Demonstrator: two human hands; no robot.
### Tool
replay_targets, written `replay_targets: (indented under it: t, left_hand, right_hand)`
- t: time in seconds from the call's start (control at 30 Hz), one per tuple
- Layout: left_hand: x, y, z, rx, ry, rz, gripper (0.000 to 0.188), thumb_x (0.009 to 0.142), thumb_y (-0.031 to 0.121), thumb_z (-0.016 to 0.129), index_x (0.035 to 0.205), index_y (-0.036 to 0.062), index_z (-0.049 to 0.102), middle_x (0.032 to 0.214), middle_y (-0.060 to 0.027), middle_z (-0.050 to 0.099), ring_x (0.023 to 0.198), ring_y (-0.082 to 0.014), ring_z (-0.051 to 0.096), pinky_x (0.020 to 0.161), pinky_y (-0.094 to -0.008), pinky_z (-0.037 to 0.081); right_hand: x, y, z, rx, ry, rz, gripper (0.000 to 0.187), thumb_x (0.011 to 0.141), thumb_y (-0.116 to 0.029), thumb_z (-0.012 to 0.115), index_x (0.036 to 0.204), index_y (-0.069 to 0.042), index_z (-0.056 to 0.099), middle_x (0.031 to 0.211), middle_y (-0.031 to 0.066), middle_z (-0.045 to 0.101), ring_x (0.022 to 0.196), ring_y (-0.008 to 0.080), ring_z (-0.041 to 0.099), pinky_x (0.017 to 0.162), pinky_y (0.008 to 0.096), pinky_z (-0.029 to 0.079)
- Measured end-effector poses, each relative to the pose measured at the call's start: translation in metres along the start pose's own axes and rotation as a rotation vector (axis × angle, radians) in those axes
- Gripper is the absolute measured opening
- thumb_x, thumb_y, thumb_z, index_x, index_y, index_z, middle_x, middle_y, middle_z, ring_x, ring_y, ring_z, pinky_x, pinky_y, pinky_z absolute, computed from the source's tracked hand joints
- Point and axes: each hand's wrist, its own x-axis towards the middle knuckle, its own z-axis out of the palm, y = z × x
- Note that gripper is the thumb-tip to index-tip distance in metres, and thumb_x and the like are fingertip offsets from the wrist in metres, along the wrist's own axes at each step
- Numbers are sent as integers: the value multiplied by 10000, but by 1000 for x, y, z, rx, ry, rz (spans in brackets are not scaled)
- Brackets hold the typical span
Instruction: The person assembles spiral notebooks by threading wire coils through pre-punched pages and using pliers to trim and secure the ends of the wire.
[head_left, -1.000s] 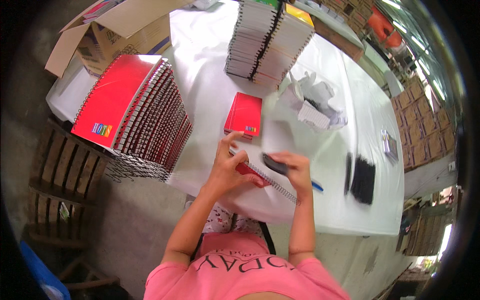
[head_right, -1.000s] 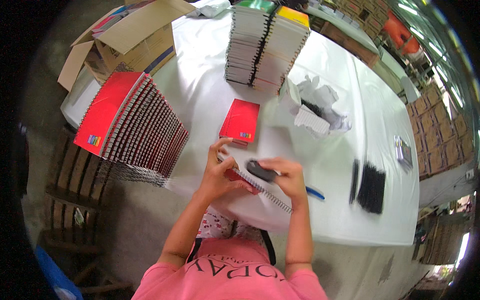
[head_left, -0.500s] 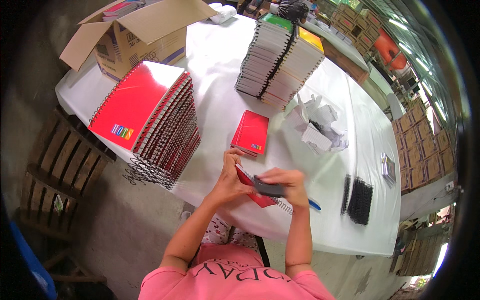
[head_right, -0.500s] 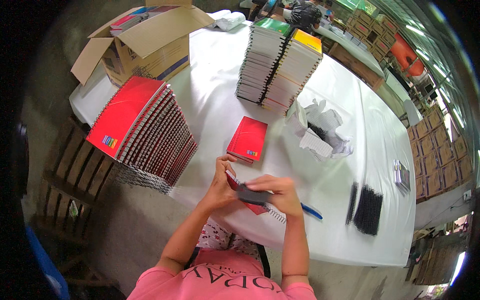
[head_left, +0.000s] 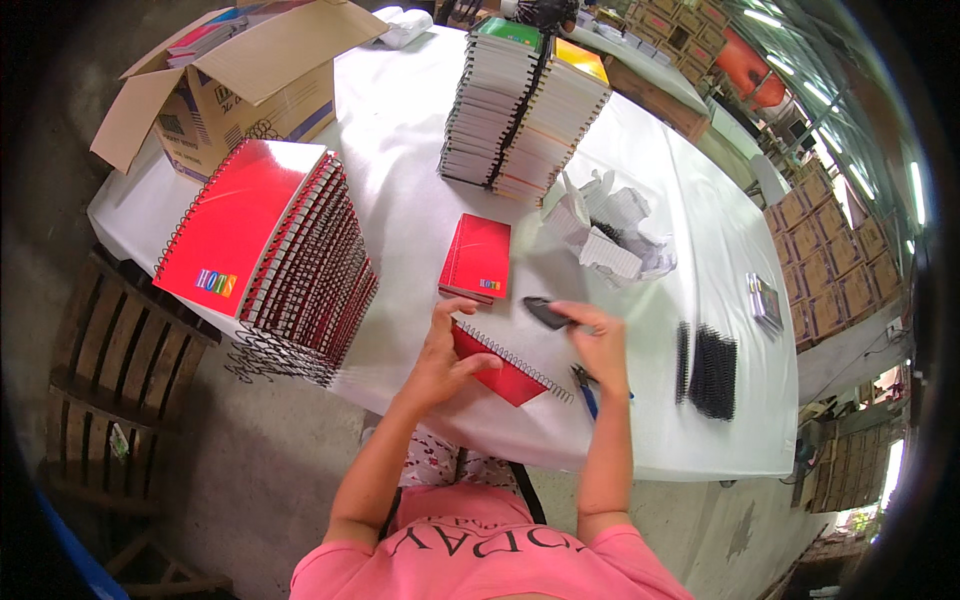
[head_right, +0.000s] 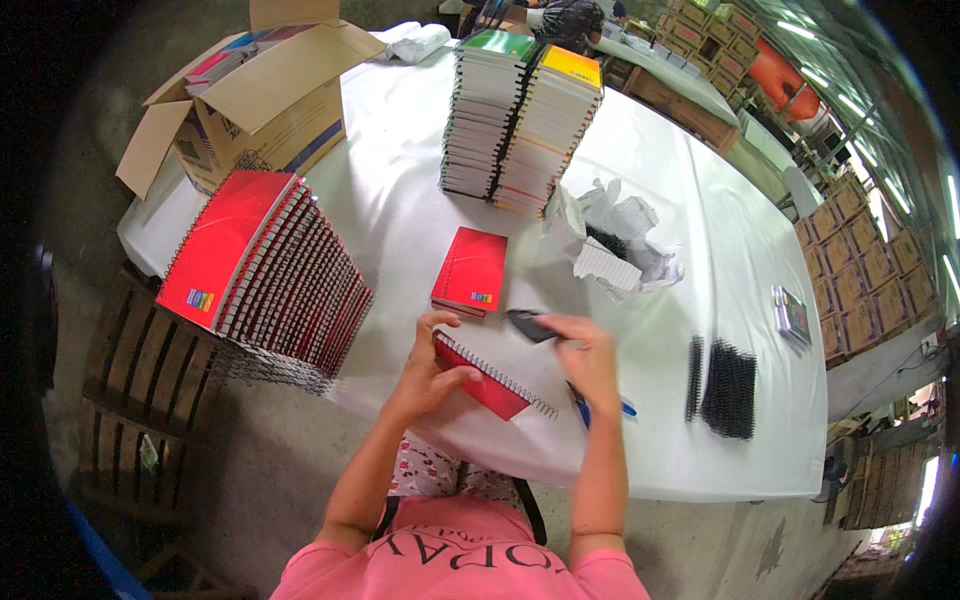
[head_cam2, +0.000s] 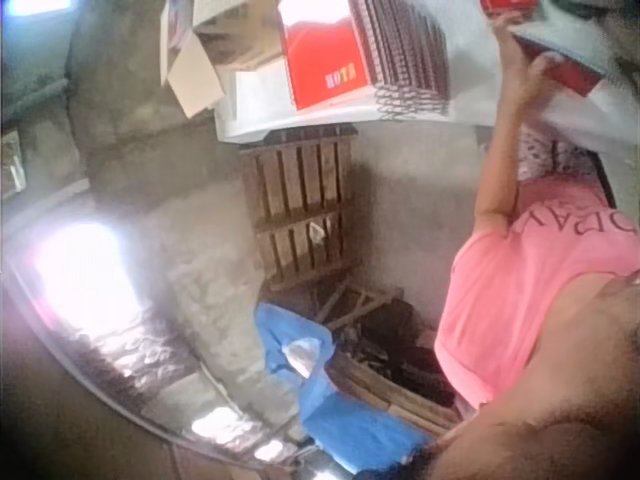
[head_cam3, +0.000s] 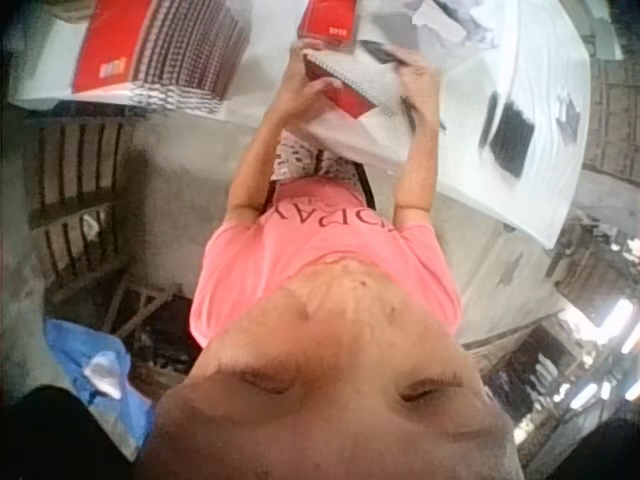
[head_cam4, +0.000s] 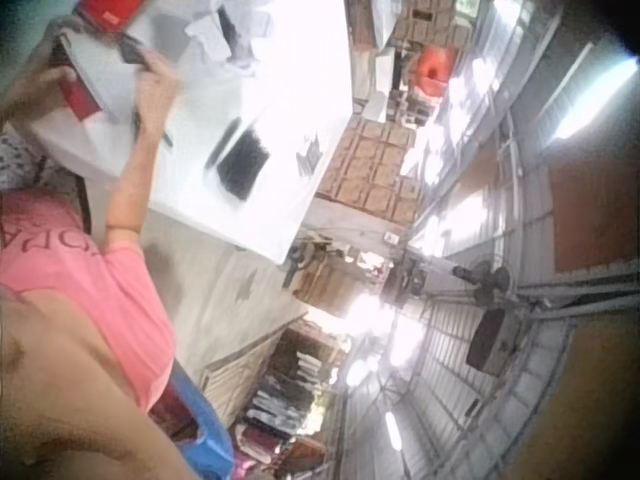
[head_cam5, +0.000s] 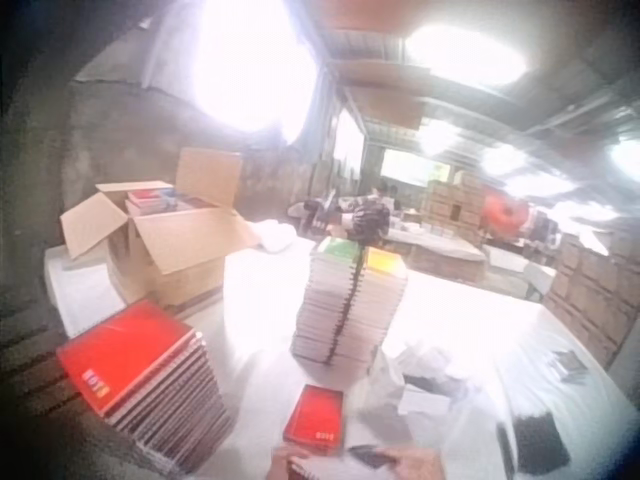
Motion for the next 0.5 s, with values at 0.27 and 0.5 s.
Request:
replay_targets:
  t: [0.27,0.5]
  left_hand:
    - [-6,-17,1,-525,30,-172,203,761,21,722,916,46,593,920,-20,584,869,-87,541,786,-224,450]
    - [-10,3,9,-585,141,-328,218,779,52,725,957,35,601,910,-22,605,829,-92,560,754,-233,473]
  right_hand:
    - [-67,15,-40,-601,132,112,590,786,-231,663,1336,-171,458,1399,139,368,1253,365,358,1042,466,268]
    - [-125,24,-26,-698,-64,182,635,826,-475,584,1367,-183,423,1456,148,279,1325,398,235,1039,601,167]
